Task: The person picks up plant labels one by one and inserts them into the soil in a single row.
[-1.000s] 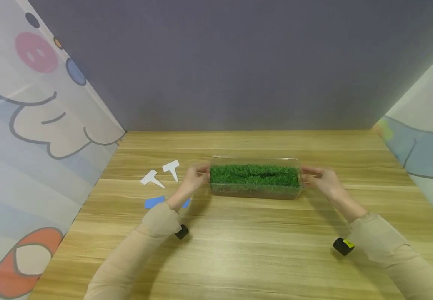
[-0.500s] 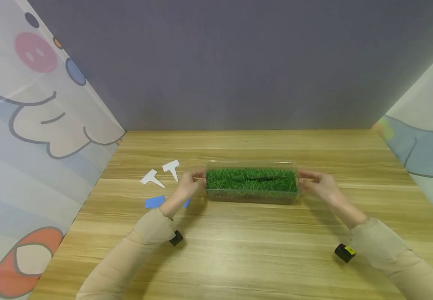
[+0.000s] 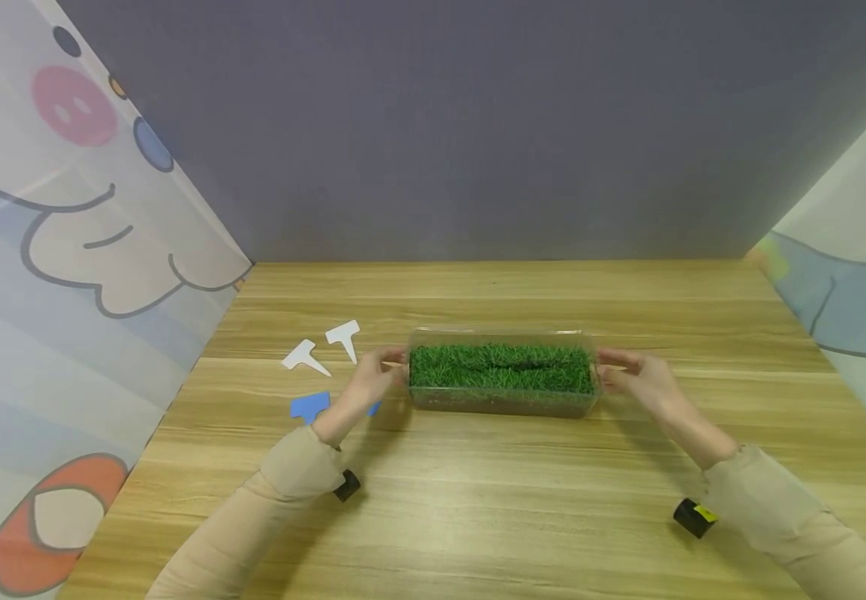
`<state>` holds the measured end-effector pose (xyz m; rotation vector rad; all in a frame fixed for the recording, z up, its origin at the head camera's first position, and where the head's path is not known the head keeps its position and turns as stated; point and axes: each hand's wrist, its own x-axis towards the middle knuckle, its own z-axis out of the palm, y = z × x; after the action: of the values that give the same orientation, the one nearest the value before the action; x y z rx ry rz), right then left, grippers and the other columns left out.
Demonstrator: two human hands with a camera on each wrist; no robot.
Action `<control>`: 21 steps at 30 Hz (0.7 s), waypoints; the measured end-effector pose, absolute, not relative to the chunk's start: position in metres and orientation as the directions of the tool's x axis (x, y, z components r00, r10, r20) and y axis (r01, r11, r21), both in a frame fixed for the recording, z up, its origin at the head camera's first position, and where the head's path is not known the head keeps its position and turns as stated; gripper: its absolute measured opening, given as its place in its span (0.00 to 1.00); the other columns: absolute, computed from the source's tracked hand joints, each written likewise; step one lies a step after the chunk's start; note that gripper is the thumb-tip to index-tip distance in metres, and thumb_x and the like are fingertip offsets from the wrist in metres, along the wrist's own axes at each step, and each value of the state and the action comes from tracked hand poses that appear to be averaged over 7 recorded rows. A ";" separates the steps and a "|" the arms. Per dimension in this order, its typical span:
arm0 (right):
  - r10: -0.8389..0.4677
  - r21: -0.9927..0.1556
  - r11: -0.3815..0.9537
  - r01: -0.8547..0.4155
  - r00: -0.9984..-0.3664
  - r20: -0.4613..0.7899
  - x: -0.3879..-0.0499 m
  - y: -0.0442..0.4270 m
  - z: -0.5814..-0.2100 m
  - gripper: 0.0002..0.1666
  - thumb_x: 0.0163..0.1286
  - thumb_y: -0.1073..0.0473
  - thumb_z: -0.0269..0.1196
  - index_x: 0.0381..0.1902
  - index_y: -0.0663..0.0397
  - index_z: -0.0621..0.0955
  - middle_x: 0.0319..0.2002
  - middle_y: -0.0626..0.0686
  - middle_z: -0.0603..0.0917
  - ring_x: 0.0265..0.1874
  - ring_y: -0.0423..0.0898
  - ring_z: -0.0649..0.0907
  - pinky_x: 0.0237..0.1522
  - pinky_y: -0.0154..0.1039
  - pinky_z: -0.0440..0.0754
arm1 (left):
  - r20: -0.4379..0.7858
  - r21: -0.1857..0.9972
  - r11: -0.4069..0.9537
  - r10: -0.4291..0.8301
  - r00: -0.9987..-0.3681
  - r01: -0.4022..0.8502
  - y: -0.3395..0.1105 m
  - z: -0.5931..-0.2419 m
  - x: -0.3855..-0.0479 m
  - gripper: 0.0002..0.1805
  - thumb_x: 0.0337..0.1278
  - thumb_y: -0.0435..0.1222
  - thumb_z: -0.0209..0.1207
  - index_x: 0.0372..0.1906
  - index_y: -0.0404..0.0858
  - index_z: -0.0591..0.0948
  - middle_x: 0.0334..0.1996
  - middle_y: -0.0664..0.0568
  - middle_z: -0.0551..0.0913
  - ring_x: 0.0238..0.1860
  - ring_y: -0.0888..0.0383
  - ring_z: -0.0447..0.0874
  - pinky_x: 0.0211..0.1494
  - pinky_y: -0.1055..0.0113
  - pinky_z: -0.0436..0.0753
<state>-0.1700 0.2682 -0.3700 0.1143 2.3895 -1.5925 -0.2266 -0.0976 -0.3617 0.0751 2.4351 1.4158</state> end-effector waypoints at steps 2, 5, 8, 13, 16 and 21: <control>-0.080 -0.895 0.395 0.210 -0.962 -0.261 -0.170 0.268 -0.370 0.30 0.66 0.60 0.52 0.62 0.67 0.59 0.58 0.69 0.64 0.42 0.48 0.80 0.46 0.37 0.75 | -0.247 0.852 0.513 0.218 -0.944 -0.105 -0.099 -0.362 -0.227 0.21 0.56 0.26 0.51 0.56 0.26 0.68 0.46 0.35 0.73 0.41 0.43 0.76 0.45 0.55 0.77; -0.079 -0.894 0.396 0.210 -0.962 -0.261 -0.169 0.269 -0.369 0.30 0.66 0.60 0.52 0.62 0.67 0.60 0.58 0.68 0.64 0.42 0.49 0.80 0.47 0.38 0.75 | -0.256 0.849 0.520 0.260 -0.931 -0.088 -0.103 -0.362 -0.228 0.21 0.57 0.27 0.50 0.56 0.26 0.67 0.45 0.35 0.73 0.41 0.44 0.77 0.44 0.57 0.78; -0.079 -0.895 0.390 0.217 -0.960 -0.267 -0.169 0.269 -0.369 0.29 0.66 0.60 0.52 0.62 0.67 0.59 0.58 0.68 0.64 0.42 0.49 0.80 0.47 0.38 0.75 | -0.273 0.858 0.507 0.312 -0.910 -0.084 -0.109 -0.362 -0.231 0.22 0.57 0.27 0.51 0.57 0.26 0.66 0.44 0.34 0.74 0.40 0.44 0.77 0.41 0.60 0.79; -0.084 -0.902 0.365 0.230 -0.957 -0.278 -0.169 0.269 -0.368 0.30 0.66 0.60 0.52 0.62 0.67 0.59 0.59 0.69 0.63 0.42 0.46 0.80 0.47 0.38 0.75 | -0.246 0.855 0.518 0.431 -0.868 0.016 -0.122 -0.358 -0.234 0.21 0.56 0.29 0.52 0.55 0.24 0.68 0.42 0.34 0.76 0.40 0.45 0.77 0.40 0.62 0.80; -0.085 -0.905 0.354 0.235 -0.956 -0.281 -0.169 0.269 -0.369 0.30 0.66 0.60 0.52 0.62 0.67 0.59 0.59 0.69 0.63 0.40 0.43 0.80 0.47 0.38 0.75 | -0.222 0.816 0.568 0.478 -0.850 0.106 -0.134 -0.354 -0.234 0.19 0.57 0.32 0.52 0.52 0.26 0.72 0.41 0.38 0.78 0.40 0.47 0.77 0.41 0.60 0.78; -0.089 -0.908 0.343 0.240 -0.954 -0.286 -0.170 0.269 -0.369 0.30 0.66 0.61 0.52 0.62 0.68 0.58 0.59 0.69 0.63 0.40 0.40 0.80 0.47 0.40 0.75 | -0.234 0.738 0.652 0.490 -0.840 0.174 -0.154 -0.348 -0.231 0.16 0.57 0.35 0.54 0.49 0.30 0.76 0.42 0.43 0.79 0.41 0.50 0.76 0.43 0.58 0.76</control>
<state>-0.1698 0.2693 -0.3685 0.1349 2.3246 -1.6468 -0.2315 -0.1543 -0.3479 0.5216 2.4547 1.0355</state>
